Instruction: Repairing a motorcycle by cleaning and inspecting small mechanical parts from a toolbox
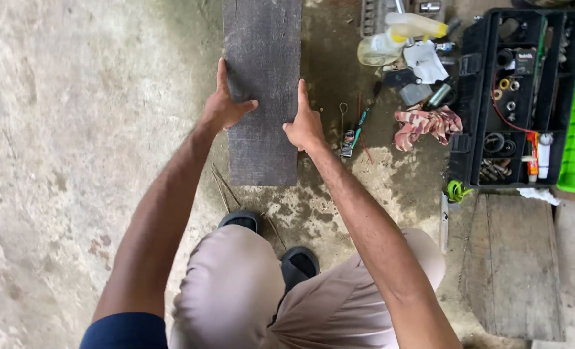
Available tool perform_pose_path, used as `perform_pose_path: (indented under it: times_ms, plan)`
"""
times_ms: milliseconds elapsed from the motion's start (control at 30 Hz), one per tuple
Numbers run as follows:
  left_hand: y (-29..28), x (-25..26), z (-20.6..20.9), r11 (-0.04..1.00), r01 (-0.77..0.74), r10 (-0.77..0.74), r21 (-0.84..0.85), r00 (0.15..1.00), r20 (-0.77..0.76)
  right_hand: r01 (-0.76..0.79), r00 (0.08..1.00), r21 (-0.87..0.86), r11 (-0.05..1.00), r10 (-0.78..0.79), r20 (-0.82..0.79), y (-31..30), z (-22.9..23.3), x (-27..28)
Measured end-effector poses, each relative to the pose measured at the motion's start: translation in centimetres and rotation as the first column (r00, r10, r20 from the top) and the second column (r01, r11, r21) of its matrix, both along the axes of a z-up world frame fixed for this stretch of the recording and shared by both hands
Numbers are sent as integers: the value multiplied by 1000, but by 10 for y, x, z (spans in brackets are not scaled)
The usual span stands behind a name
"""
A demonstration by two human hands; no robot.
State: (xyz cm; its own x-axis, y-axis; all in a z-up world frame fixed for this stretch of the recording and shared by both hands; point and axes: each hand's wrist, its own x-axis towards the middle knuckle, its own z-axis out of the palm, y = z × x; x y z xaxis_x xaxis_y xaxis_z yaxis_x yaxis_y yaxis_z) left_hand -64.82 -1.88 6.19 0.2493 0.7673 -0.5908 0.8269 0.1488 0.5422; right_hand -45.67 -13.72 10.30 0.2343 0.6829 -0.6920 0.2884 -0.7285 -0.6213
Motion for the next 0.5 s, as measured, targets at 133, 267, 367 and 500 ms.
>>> perform_pose_path:
  times_ms: [133, 267, 367, 500]
  plan:
    - [-7, -19, 43, 996, -17, 13, -87, 998, -54, -33, 999, -53, 998, 32, -4, 7, 12, -21]
    - [9, -14, 73, 995, 97, -95, 11, 989, -111, -144, 990, 0, 990, 144, -10, 8, 18, -5]
    - [21, 29, 135, 963, 246, -232, 112, 964, -127, -257, 957, 80, 963, 243, 158, 12, 25, 36]
    - [38, 95, 203, 793, 552, -529, 258, 834, -159, -254, 922, 266, 930, 150, 357, 23, 69, 103]
